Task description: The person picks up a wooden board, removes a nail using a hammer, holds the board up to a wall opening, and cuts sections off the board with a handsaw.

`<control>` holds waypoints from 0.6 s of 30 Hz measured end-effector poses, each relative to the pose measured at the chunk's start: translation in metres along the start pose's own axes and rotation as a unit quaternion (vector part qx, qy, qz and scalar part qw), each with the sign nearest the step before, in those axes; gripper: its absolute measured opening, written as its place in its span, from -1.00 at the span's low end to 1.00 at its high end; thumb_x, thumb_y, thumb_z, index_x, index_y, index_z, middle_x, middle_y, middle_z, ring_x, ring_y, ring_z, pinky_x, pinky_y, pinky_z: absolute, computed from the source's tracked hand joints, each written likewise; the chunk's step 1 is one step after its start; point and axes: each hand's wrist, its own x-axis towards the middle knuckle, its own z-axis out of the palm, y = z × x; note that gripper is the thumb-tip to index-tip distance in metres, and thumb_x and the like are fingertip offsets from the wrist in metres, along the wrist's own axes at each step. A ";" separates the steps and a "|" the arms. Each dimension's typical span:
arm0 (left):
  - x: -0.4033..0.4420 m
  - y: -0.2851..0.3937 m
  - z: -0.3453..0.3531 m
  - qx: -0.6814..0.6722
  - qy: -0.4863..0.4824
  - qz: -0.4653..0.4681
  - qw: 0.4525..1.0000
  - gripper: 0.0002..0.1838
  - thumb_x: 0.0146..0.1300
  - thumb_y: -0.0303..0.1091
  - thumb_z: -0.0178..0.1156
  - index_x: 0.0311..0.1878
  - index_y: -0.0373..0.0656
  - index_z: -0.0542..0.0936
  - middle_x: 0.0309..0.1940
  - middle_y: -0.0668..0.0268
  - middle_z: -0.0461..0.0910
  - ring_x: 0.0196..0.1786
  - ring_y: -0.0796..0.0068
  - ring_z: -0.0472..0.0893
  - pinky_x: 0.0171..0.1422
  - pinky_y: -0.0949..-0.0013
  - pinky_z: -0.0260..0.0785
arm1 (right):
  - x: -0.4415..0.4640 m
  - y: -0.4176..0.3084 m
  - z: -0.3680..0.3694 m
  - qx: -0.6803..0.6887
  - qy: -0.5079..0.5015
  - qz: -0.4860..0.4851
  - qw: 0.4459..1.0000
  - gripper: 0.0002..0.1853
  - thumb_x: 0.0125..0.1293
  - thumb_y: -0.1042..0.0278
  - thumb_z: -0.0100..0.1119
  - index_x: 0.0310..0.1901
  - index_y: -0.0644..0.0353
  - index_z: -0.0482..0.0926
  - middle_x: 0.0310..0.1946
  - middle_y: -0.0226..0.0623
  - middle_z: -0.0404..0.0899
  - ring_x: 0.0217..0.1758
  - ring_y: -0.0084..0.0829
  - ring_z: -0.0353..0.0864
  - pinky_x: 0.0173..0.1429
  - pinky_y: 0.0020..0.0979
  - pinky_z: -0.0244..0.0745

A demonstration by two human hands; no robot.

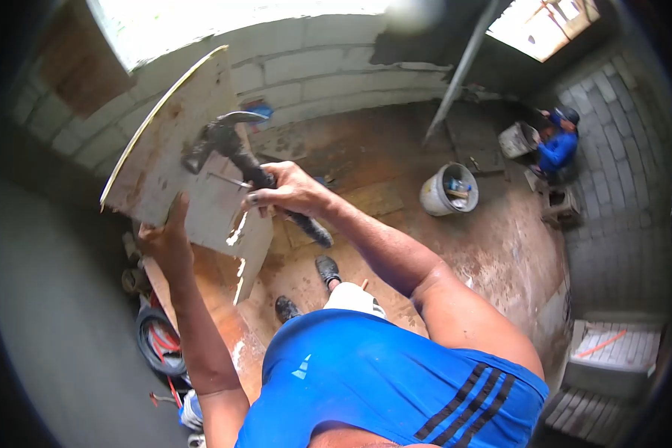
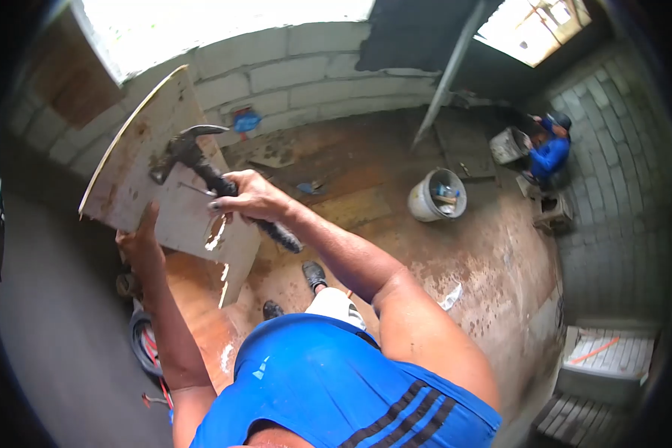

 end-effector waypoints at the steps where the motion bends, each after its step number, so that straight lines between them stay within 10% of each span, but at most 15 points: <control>1: -0.001 -0.005 -0.003 -0.009 -0.019 -0.001 1.000 -0.51 0.14 -0.36 0.51 0.07 -0.46 0.62 0.07 0.12 0.69 0.08 0.38 0.63 0.25 0.29 0.45 | -0.006 -0.006 0.003 0.051 0.006 -0.004 0.999 -0.75 0.21 0.26 0.44 -0.20 0.19 0.62 -0.51 -0.39 0.66 -0.51 -0.64 0.60 -0.51 -0.51 0.45; 3: -0.002 -0.010 -0.005 0.143 -0.049 0.053 0.987 -0.54 0.17 -0.42 0.48 0.10 -0.46 0.63 0.00 0.13 0.71 0.02 0.32 0.65 0.18 0.25 0.48 | -0.003 -0.006 0.004 0.041 0.042 -0.045 0.997 -0.78 0.22 0.25 0.42 -0.31 0.18 0.60 -0.51 -0.39 0.65 -0.54 -0.63 0.58 -0.53 -0.52 0.44; 12: -0.018 0.029 0.034 0.026 -0.056 -0.026 0.998 -0.33 0.06 -0.28 0.58 0.18 -0.48 0.56 0.05 0.08 0.65 0.03 0.27 0.61 0.19 0.21 0.47 | -0.009 0.013 -0.036 -0.122 0.123 -0.102 0.980 -0.73 0.07 0.31 0.41 -0.32 0.32 0.59 -0.58 -0.35 0.52 -0.43 -0.57 0.52 -0.28 -0.33 0.50; 17: -0.001 -0.001 0.042 0.100 -0.043 0.000 0.994 -0.43 0.27 -0.06 0.41 0.04 -0.49 0.66 0.02 0.00 0.71 -0.08 0.28 0.61 0.10 0.24 0.46 | -0.040 -0.014 -0.045 -0.147 0.068 0.003 0.987 -0.81 0.03 0.38 0.33 -0.34 0.30 0.61 -0.62 -0.34 0.56 -0.49 -0.50 0.58 -0.35 -0.29 0.51; 18: 0.023 -0.028 0.025 0.179 -0.094 0.245 0.948 -0.43 0.36 0.07 0.26 -0.13 -0.44 0.66 0.03 0.00 0.72 -0.21 0.38 0.57 -0.03 0.29 0.43 | -0.042 -0.023 -0.063 -0.188 0.061 0.007 0.980 -0.81 0.03 0.38 0.33 -0.35 0.29 0.61 -0.61 -0.29 0.59 -0.48 -0.51 0.58 -0.34 -0.30 0.51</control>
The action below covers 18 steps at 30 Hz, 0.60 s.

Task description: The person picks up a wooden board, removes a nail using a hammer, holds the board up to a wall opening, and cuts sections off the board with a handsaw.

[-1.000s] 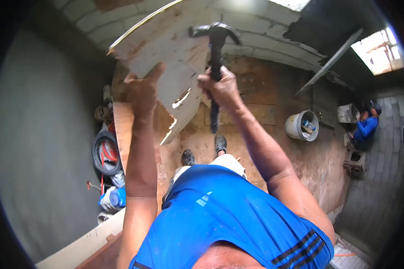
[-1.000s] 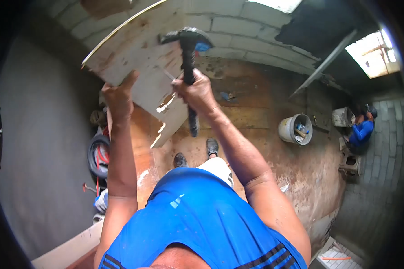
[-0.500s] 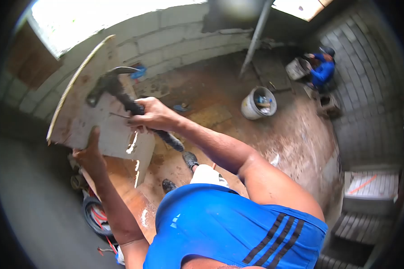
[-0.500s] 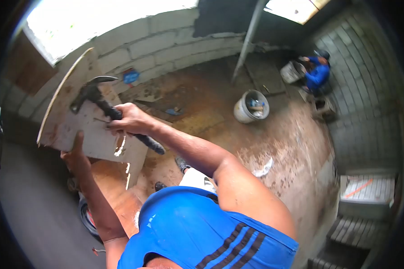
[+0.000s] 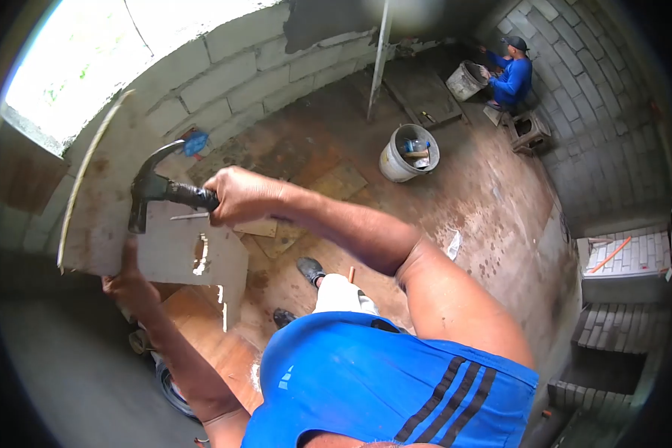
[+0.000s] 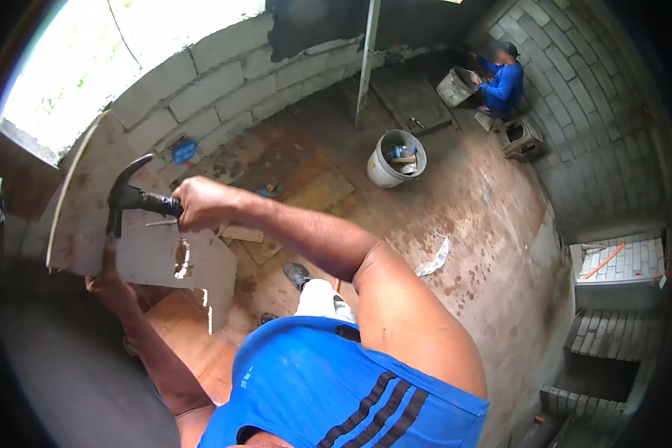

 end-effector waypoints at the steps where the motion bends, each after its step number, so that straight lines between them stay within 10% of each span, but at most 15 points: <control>1: 0.002 -0.037 -0.011 0.088 -0.027 0.248 0.964 -0.34 0.44 0.19 0.11 -0.29 -0.38 0.67 0.04 0.00 0.74 -0.34 0.49 0.52 -0.15 0.34 0.39 | -0.001 -0.002 -0.017 -0.090 0.019 -0.052 0.994 -0.80 -0.01 0.39 0.33 -0.33 0.28 0.65 -0.58 -0.18 0.62 -0.47 -0.46 0.63 -0.32 -0.27 0.52; 2: -0.004 -0.063 -0.021 0.095 -0.040 0.108 0.989 -0.20 0.52 0.34 -0.20 -0.58 -0.23 0.47 0.09 0.06 0.71 -0.54 0.67 0.30 -0.33 0.46 0.20 | -0.001 0.001 -0.038 -0.125 0.005 -0.031 0.992 -0.78 -0.03 0.39 0.32 -0.30 0.25 0.67 -0.55 -0.14 0.64 -0.46 -0.38 0.66 -0.30 -0.26 0.52; 3: -0.001 -0.101 -0.021 -0.027 0.006 0.159 0.987 -0.24 0.54 0.32 -0.20 -0.66 -0.11 0.23 0.13 0.02 0.68 -0.61 0.76 0.12 -0.43 0.49 0.05 | -0.005 0.008 -0.055 -0.152 0.003 -0.022 0.988 -0.78 -0.04 0.38 0.32 -0.31 0.25 0.67 -0.53 -0.13 0.65 -0.45 -0.31 0.66 -0.28 -0.23 0.53; 4: 0.002 -0.111 -0.046 0.028 -0.040 0.136 0.990 -0.29 0.54 0.26 -0.06 -0.55 -0.20 0.49 0.16 -0.05 0.65 -0.53 0.79 0.28 -0.43 0.50 0.14 | -0.010 0.015 -0.071 -0.181 -0.001 -0.013 0.983 -0.77 -0.05 0.37 0.32 -0.31 0.24 0.67 -0.52 -0.11 0.66 -0.44 -0.25 0.67 -0.26 -0.21 0.53; 5: -0.009 -0.158 -0.045 -0.101 0.048 -0.082 0.990 -0.43 0.58 0.04 0.01 -0.23 -0.35 0.68 0.22 -0.06 0.60 -0.29 0.72 0.55 -0.30 0.50 0.42 | -0.019 0.030 -0.078 -0.205 0.029 -0.012 0.978 -0.77 -0.05 0.36 0.30 -0.31 0.24 0.67 -0.50 -0.09 0.66 -0.41 -0.20 0.68 -0.24 -0.18 0.54; 6: 0.013 -0.024 -0.021 -0.183 0.128 -0.233 0.946 -0.62 0.55 -0.26 0.07 0.09 -0.44 0.65 0.28 0.02 0.57 0.02 0.41 0.65 0.11 0.42 0.56 | -0.028 0.051 -0.077 -0.223 0.053 -0.014 0.973 -0.77 -0.05 0.35 0.28 -0.32 0.25 0.66 -0.48 -0.07 0.67 -0.38 -0.15 0.69 -0.22 -0.14 0.55; 9: -0.055 -0.210 -0.067 -0.209 0.112 -0.207 0.949 -0.71 0.38 -0.52 0.19 0.12 -0.39 0.65 0.27 0.14 0.59 0.15 0.30 0.60 0.40 0.23 0.44 | -0.039 0.160 -0.051 -0.275 0.087 0.114 0.951 -0.71 -0.03 0.31 0.17 -0.25 0.22 0.68 -0.34 0.06 0.69 -0.18 0.06 0.72 -0.06 0.01 0.62; 12: -0.055 -0.128 -0.053 -0.142 0.209 -0.218 0.943 -0.57 0.13 -0.47 0.53 0.06 -0.38 0.67 0.16 0.24 0.65 0.08 0.45 0.58 0.36 0.31 0.41 | -0.068 0.288 -0.009 -0.227 0.089 0.221 0.944 -0.70 -0.06 0.28 0.15 -0.38 0.37 0.66 -0.38 0.16 0.69 -0.28 0.03 0.75 -0.14 -0.02 0.64; 14: -0.037 -0.065 -0.038 -0.050 0.248 -0.293 0.922 -0.60 0.13 -0.48 0.53 0.03 -0.36 0.66 0.12 0.27 0.65 0.07 0.47 0.57 0.37 0.27 0.43 | -0.091 0.343 0.005 -0.090 0.037 0.416 0.904 -0.75 -0.02 0.30 0.16 -0.53 0.37 0.65 -0.61 -0.03 0.65 -0.62 -0.18 0.68 -0.48 -0.17 0.56; 18: -0.034 -0.032 -0.015 -0.140 0.268 -0.299 0.905 -0.66 0.13 -0.47 0.53 -0.04 -0.34 0.67 0.09 0.27 0.64 0.09 0.43 0.58 0.40 0.17 0.44 | -0.113 0.451 0.044 0.066 0.082 0.605 0.789 -0.88 -0.05 0.44 0.41 -0.55 0.28 0.66 -0.59 -0.27 0.64 -0.58 -0.45 0.59 -0.52 -0.31 0.42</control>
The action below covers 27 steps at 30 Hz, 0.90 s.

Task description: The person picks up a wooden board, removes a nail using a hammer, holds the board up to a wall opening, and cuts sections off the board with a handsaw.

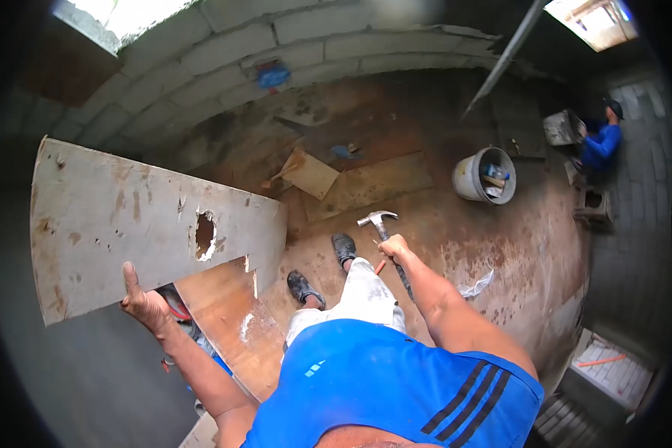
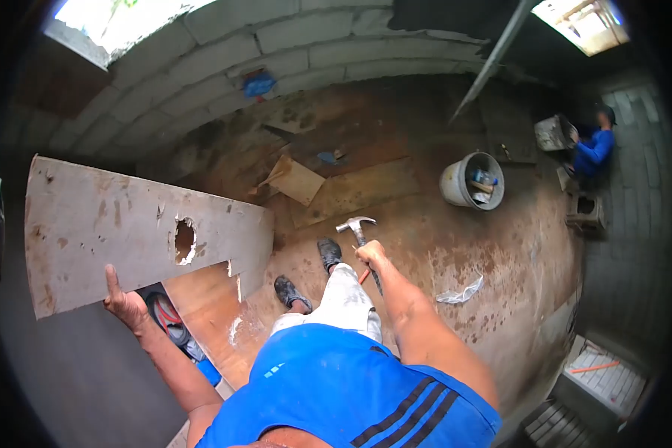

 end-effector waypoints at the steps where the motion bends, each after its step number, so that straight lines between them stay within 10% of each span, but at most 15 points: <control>1: -0.004 -0.002 0.003 -0.014 0.007 0.011 1.000 -0.68 0.14 -0.48 0.52 -0.06 -0.34 0.67 0.08 0.25 0.64 0.10 0.39 0.60 0.41 0.13 0.44 | 0.022 0.007 0.005 -0.006 0.008 0.014 1.000 -0.88 -0.04 0.44 0.41 -0.54 0.28 0.66 -0.58 -0.27 0.64 -0.59 -0.46 0.59 -0.53 -0.32 0.42; 18: -0.035 -0.091 -0.040 0.029 0.061 -0.116 0.991 -0.76 0.23 -0.43 0.48 -0.10 -0.27 0.66 0.00 0.22 0.65 0.02 0.39 0.63 0.33 0.17 0.46 | 0.044 -0.229 0.061 0.120 -0.174 -0.104 0.972 -0.64 0.17 0.05 0.44 -0.50 0.16 0.57 -0.60 -0.36 0.58 -0.63 -0.50 0.50 -0.56 -0.36 0.37; 21: -0.028 -0.084 -0.041 0.061 0.032 -0.113 0.991 -0.73 0.25 -0.33 0.50 -0.24 -0.35 0.65 -0.06 0.16 0.65 0.03 0.41 0.61 0.30 0.18 0.47 | 0.072 -0.234 0.081 -0.193 -0.069 -0.223 0.953 -0.71 0.06 0.34 0.24 -0.28 0.41 0.72 -0.23 0.18 0.72 -0.16 -0.02 0.79 -0.05 -0.16 0.66; 27: 0.041 -0.016 -0.154 0.011 0.116 -0.014 0.993 -0.47 0.36 -0.16 0.37 0.12 -0.49 0.54 0.22 0.04 0.54 0.25 0.20 0.52 0.49 0.05 0.29 | 0.034 -0.217 0.149 -0.319 -0.051 -0.237 0.916 -0.68 0.04 0.40 0.18 -0.18 0.34 0.75 -0.13 0.16 0.72 0.06 0.01 0.74 0.11 -0.12 0.63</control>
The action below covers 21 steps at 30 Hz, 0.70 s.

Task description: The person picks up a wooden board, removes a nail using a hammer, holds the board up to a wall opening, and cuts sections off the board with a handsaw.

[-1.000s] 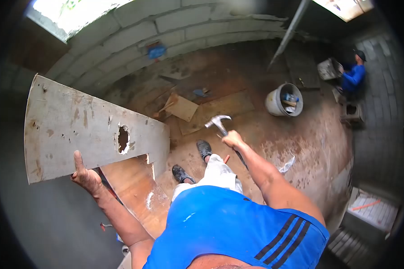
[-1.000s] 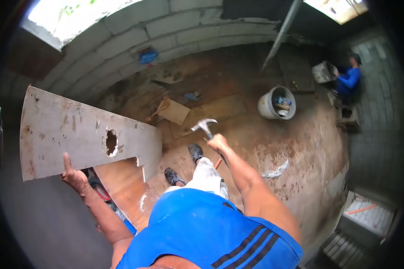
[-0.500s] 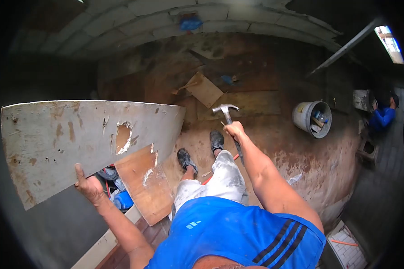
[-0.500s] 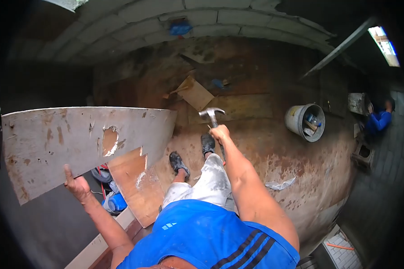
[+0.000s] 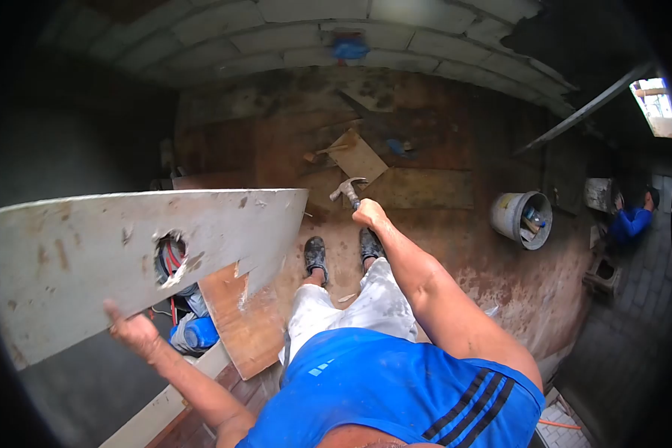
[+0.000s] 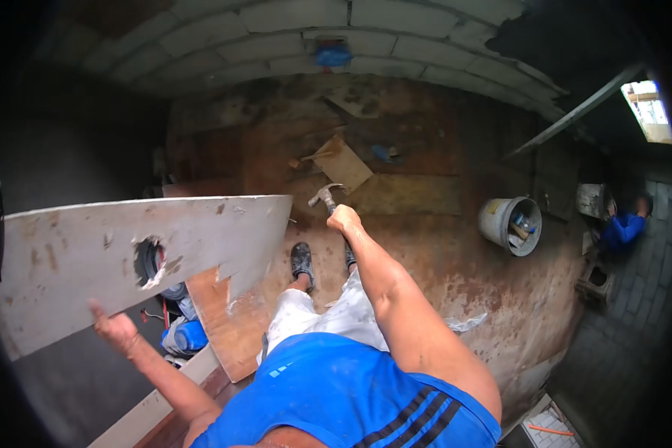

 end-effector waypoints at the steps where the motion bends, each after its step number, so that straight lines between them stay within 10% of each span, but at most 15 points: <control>1: 0.008 0.021 -0.002 -0.037 0.004 0.017 0.999 -0.37 0.38 -0.08 0.34 0.27 -0.46 0.48 0.33 0.04 0.47 0.36 0.16 0.45 0.57 0.00 0.18 | 0.000 -0.011 0.011 -0.035 -0.016 -0.027 0.999 -0.67 0.05 0.39 0.18 -0.17 0.31 0.76 -0.11 0.14 0.72 0.06 -0.01 0.74 0.11 -0.13 0.63; 10: 0.028 0.084 -0.011 0.027 0.011 0.092 0.995 -0.18 0.41 0.07 0.25 0.51 -0.32 0.27 0.54 0.12 0.24 0.55 0.13 0.23 0.68 -0.04 -0.08 | 0.046 -0.138 0.052 -0.082 -0.114 -0.105 0.985 -0.67 0.03 0.40 0.16 -0.19 0.35 0.75 -0.18 0.11 0.74 -0.03 -0.06 0.78 -0.01 -0.15 0.66; 16: 0.049 0.071 -0.074 0.028 -0.015 0.088 0.996 -0.28 0.43 0.00 0.24 0.43 -0.38 0.37 0.49 0.11 0.32 0.53 0.15 0.27 0.66 -0.04 -0.05 | 0.069 -0.160 0.075 0.049 -0.092 -0.076 0.992 -0.80 0.05 0.37 0.31 -0.48 0.39 0.68 -0.46 -0.13 0.74 -0.43 -0.32 0.74 -0.33 -0.22 0.61; 21: 0.065 0.054 -0.125 0.022 0.065 0.105 0.992 -0.32 0.42 -0.08 0.27 0.36 -0.47 0.42 0.43 0.02 0.38 0.48 0.10 0.34 0.64 -0.05 0.03 | 0.099 -0.151 0.086 0.271 -0.024 -0.055 0.961 -0.68 0.13 0.21 0.44 -0.29 0.34 0.63 -0.46 -0.21 0.69 -0.54 -0.34 0.67 -0.41 -0.27 0.58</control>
